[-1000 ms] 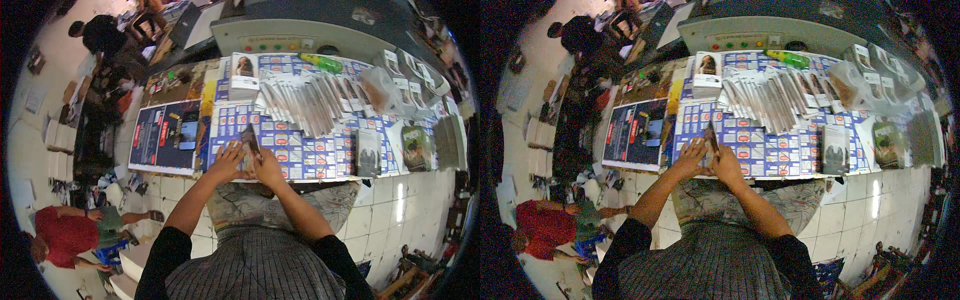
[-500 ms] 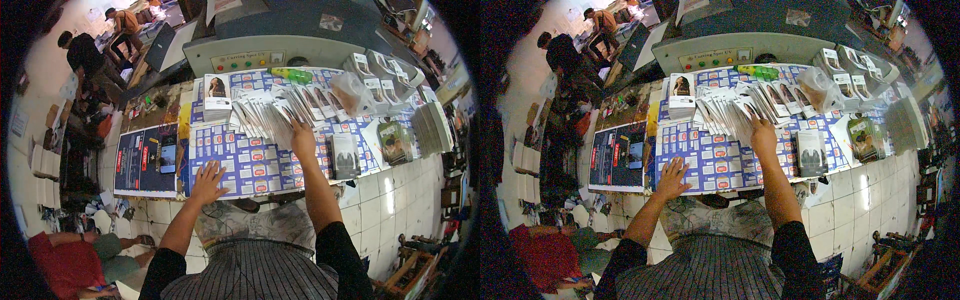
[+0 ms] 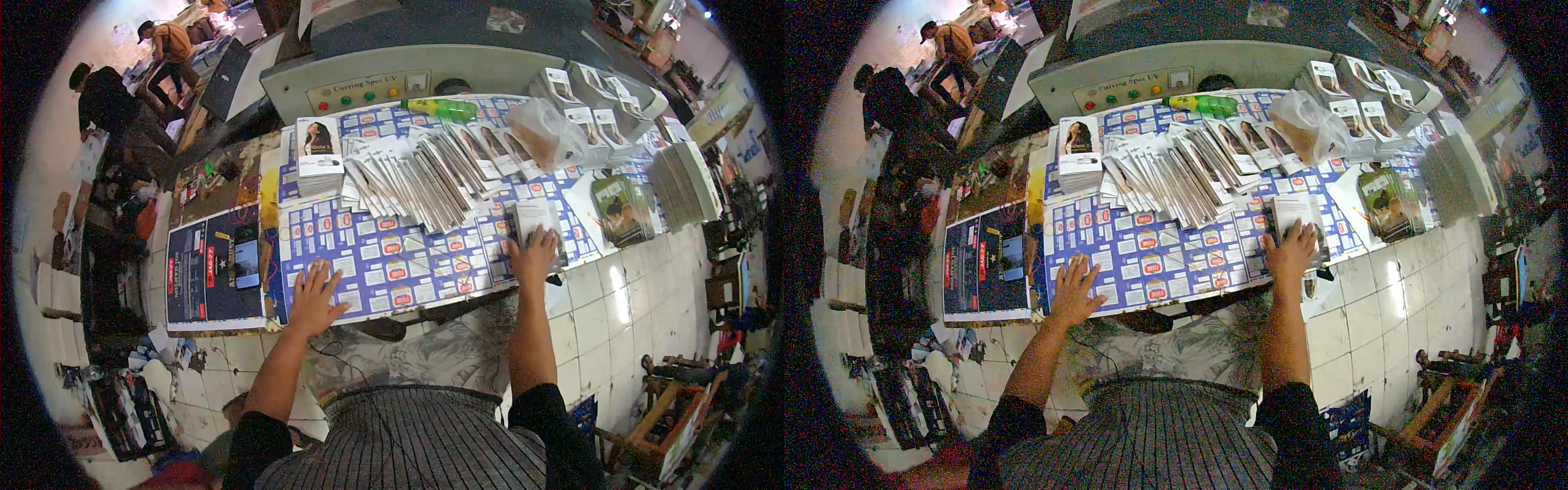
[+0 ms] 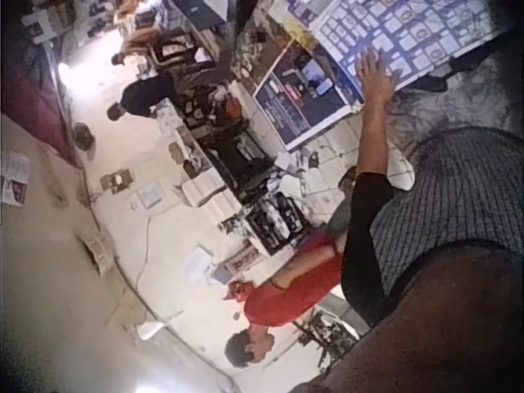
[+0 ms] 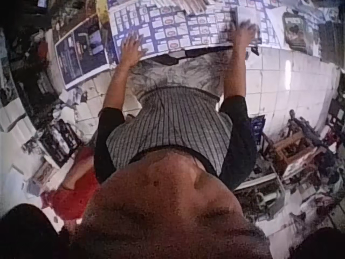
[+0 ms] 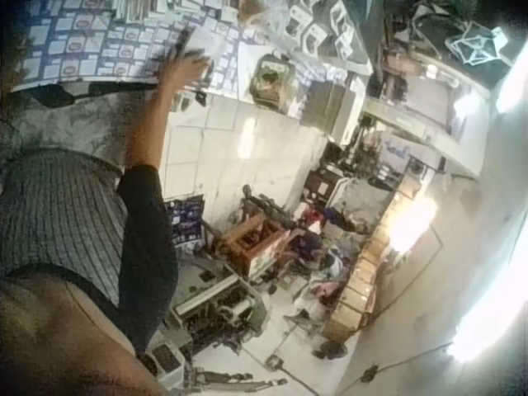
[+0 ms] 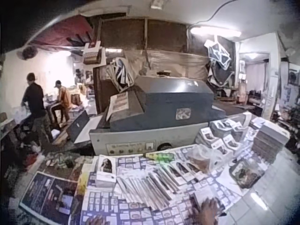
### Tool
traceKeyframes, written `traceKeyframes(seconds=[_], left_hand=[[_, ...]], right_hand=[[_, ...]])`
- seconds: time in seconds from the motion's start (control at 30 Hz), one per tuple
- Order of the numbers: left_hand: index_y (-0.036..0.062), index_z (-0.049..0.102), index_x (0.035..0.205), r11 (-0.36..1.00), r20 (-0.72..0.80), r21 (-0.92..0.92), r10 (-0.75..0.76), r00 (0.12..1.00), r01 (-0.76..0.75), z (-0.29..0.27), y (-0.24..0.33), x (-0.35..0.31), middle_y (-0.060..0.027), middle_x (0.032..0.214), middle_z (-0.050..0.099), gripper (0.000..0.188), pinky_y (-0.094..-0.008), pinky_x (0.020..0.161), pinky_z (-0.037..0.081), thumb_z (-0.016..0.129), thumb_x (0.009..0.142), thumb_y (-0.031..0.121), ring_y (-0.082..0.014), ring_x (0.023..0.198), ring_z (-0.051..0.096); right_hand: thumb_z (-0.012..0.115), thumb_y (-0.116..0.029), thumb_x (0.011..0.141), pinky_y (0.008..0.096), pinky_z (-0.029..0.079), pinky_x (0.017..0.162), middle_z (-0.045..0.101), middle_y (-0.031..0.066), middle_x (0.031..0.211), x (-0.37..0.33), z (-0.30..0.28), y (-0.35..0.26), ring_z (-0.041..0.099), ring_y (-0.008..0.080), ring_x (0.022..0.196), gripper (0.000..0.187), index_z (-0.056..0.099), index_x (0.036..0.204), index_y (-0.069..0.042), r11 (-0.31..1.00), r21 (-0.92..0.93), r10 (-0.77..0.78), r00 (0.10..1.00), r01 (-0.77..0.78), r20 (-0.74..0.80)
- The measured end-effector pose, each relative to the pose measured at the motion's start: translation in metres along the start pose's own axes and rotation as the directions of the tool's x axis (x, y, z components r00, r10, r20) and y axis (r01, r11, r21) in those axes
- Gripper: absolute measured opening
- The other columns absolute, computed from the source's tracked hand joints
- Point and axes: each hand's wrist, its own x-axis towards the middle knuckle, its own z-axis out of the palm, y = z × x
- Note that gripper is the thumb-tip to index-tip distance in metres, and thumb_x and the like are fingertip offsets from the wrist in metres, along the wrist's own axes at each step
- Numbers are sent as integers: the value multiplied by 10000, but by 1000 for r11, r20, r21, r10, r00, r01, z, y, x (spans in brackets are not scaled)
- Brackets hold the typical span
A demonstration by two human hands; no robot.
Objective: The person picks up individual small packets from a large pile and organizes them into stacks on a patterned table.
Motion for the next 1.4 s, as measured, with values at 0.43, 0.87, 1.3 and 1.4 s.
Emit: traceKeyframes(seconds=[0.43,0.87,1.3,1.4], left_hand=[[38,236,1562,-21,-284,-959,87,955,-284,-6,135,14,-145,1558,375,676,-365,1144,341,545,1036,330,-270,1410,380],[6,542,1377,-183,189,-974,-352,917,131,-16,108,-29,-50,1349,575,415,-314,1075,375,489,1067,277,-158,1251,499],[27,453,1405,-241,99,-970,-486,869,-24,-24,71,-20,-76,1272,618,526,-335,1018,443,680,937,104,-176,1210,555],[10,424,1424,33,1,-999,-627,779,28,-18,54,2,-157,1248,612,677,-393,995,457,767,862,166,-225,1197,570]], right_hand=[[579,-20,922,457,328,1152,424,252,1505,-155,-31,-112,388,392,1419,573,429,1476,-29,448,764,-670,740,465,-58],[687,-192,904,489,336,1125,389,306,1484,-156,-53,-164,403,467,1349,668,383,1433,81,477,733,-727,686,485,19],[603,-75,970,294,477,849,685,85,1066,-128,-42,-172,618,136,954,199,633,1146,15,429,828,-538,635,-360,555],[673,-143,896,372,518,760,692,171,903,-114,-4,-161,668,276,825,289,628,1130,21,570,818,-435,815,-80,383]])
